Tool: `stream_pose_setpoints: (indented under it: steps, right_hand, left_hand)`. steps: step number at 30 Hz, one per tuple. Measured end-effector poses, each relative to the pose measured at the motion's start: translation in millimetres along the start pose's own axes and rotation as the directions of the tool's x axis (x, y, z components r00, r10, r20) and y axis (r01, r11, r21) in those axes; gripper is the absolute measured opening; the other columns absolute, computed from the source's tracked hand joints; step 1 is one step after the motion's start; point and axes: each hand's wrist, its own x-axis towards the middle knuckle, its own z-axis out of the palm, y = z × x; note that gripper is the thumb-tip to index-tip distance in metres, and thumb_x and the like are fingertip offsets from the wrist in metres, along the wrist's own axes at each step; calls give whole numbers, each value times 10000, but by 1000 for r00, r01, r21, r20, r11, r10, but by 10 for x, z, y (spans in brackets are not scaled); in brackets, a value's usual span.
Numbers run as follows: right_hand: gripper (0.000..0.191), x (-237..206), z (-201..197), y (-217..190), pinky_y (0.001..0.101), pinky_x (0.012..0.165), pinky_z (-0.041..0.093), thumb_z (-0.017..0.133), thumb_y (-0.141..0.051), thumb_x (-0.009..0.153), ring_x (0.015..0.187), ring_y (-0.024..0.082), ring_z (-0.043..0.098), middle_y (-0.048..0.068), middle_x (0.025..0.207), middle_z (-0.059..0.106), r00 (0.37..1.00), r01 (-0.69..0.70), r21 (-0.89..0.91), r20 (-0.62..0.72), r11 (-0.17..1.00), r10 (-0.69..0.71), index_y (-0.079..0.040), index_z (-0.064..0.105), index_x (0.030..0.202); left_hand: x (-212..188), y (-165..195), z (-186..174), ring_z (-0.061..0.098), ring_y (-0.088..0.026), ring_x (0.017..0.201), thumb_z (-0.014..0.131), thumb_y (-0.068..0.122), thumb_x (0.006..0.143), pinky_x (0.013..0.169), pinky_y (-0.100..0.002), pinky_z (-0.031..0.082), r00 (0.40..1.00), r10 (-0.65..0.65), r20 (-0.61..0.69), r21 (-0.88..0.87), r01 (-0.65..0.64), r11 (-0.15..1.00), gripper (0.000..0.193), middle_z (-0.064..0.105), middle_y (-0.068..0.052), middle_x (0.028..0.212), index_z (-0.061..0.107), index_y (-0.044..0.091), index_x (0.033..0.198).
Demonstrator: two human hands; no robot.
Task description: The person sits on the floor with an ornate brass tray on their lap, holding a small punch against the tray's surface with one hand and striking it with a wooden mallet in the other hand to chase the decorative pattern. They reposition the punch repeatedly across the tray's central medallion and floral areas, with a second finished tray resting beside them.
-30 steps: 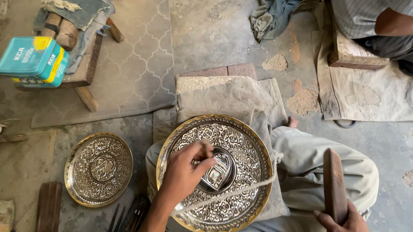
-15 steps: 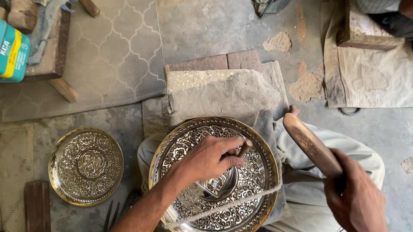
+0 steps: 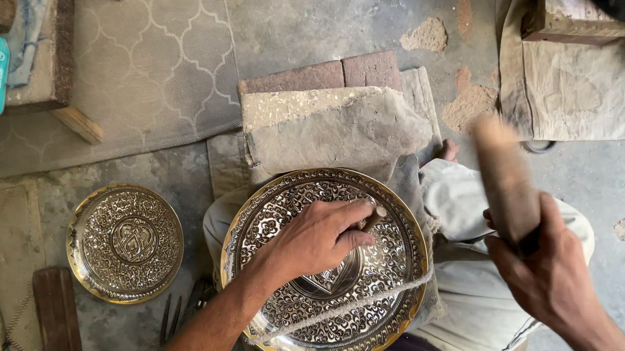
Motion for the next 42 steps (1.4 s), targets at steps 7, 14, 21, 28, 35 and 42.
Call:
stream_pose_setpoints:
  steps: [7,14,21,28,35,42]
  right_hand:
    - [646,41,21,46,427,726,586,696,-40,803,840,312,710,137,1097,739,980,196,-38,27,980,-195,-118,537,1425]
    - [537,44,33,32,431,815,584,728,-61,815,967,329,734,136,1126,753,953,300,75,-51,951,-297,-78,513,1307]
    - [602,5,-5,-87,408,800,609,736,-73,751,940,213,742,32,1084,764,999,35,267,28,963,-44,-111,516,1310]
    - [699,53,20,-65,388,871,577,739,-47,749,977,209,724,42,1130,751,988,150,-97,36,984,-147,-182,498,1391]
    - [642,19,25,-18,420,811,585,662,8,732,949,276,722,101,1103,727,966,259,52,-2,964,-260,-110,550,1353]
    - [619,0,77,-30,393,885,567,690,-25,754,1006,268,714,104,1093,754,992,109,378,21,919,-127,-106,504,1340]
  left_hand:
    - [5,-25,12,674,-201,643,702,247,958,562,-397,507,997,-63,53,7,63,998,245,678,-80,806,589,39,1022]
    - [14,-25,8,679,-180,667,713,228,962,582,-381,520,1000,-2,19,-4,2,1000,242,678,-78,832,591,35,1040]
    - [14,8,-7,706,-204,717,717,191,952,620,-372,551,998,52,-21,-37,-53,998,254,708,-98,903,603,32,1113]
    - [27,30,-31,708,-251,740,707,197,962,642,-407,537,998,56,-25,-12,-56,998,254,700,-117,899,599,21,1112]
    - [44,32,-24,707,-267,730,696,208,963,656,-413,541,1000,10,9,5,-10,1000,244,694,-117,877,612,38,1116]
    - [55,68,-33,719,-289,767,689,214,962,674,-429,554,1000,-13,8,28,13,1000,235,712,-127,913,615,38,1099]
